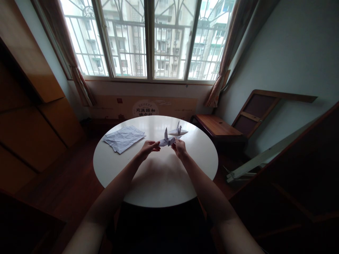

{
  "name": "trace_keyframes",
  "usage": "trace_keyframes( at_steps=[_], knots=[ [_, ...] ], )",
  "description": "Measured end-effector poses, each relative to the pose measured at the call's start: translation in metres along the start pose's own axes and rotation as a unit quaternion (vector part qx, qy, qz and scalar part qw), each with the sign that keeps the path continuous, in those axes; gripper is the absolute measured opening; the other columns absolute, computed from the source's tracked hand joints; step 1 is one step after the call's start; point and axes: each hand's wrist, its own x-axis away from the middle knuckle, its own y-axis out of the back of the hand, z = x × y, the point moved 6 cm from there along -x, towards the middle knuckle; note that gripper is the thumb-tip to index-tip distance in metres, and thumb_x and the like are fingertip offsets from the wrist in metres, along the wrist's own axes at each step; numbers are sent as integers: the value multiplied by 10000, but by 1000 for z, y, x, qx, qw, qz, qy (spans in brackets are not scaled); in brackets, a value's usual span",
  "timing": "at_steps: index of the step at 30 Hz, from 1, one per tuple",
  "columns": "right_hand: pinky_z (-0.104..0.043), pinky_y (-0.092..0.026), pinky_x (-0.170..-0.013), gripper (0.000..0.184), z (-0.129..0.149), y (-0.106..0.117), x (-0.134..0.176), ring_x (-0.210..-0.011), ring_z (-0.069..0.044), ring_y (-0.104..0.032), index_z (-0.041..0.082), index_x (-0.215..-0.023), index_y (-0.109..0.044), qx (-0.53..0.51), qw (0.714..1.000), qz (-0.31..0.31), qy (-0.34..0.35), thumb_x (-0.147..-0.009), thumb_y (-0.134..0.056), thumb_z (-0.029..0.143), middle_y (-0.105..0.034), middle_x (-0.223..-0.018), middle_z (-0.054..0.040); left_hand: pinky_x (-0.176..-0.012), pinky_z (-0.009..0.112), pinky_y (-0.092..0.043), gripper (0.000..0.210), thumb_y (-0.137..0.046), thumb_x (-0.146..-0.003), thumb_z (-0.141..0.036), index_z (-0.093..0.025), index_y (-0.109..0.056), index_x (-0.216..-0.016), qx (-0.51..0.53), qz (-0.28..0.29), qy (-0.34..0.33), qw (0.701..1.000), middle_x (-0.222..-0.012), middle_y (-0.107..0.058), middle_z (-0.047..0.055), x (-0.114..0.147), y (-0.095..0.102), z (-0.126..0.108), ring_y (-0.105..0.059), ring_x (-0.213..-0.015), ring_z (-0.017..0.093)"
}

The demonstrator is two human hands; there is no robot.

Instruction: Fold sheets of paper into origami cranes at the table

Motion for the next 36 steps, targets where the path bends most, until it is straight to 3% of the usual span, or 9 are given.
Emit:
trace_keyframes(
  at_steps=[6,26,33,36],
  knots=[
    [-192,-381,-389,311,2,-1,2,-387,-66,-438,163,-621,-541,-20,1000,-6,-2,-689,-777,355,-534,-445,32,-691,314,-544,472,-777,-626,-562,-100,-680,-639,-7,0,-8,1000,-642,-690,88,0,0,-2,-619,-583,137],
    [-195,-385,-395,313,3,0,1,-394,-68,-434,166,-640,-533,-1,1000,-3,0,-722,-758,369,-518,-455,36,-720,319,-546,491,-744,-659,-586,-100,-683,-687,-34,3,5,999,-709,-707,111,-2,5,4,-632,-629,145],
    [-182,-423,-390,290,-6,5,1,-398,-72,-480,149,-667,-550,119,991,33,-55,-737,-759,338,-550,-495,8,-614,244,-507,470,-719,-710,-576,-110,-700,-767,-65,54,88,993,-804,-723,121,-3,11,22,-643,-640,133],
    [-202,-468,-416,249,-6,7,2,-444,-100,-539,134,-734,-580,174,982,56,-49,-713,-773,291,-595,-553,-22,-548,226,-473,478,-696,-726,-588,-114,-696,-795,-99,66,113,986,-807,-726,121,-4,13,29,-646,-617,136]
  ],
)
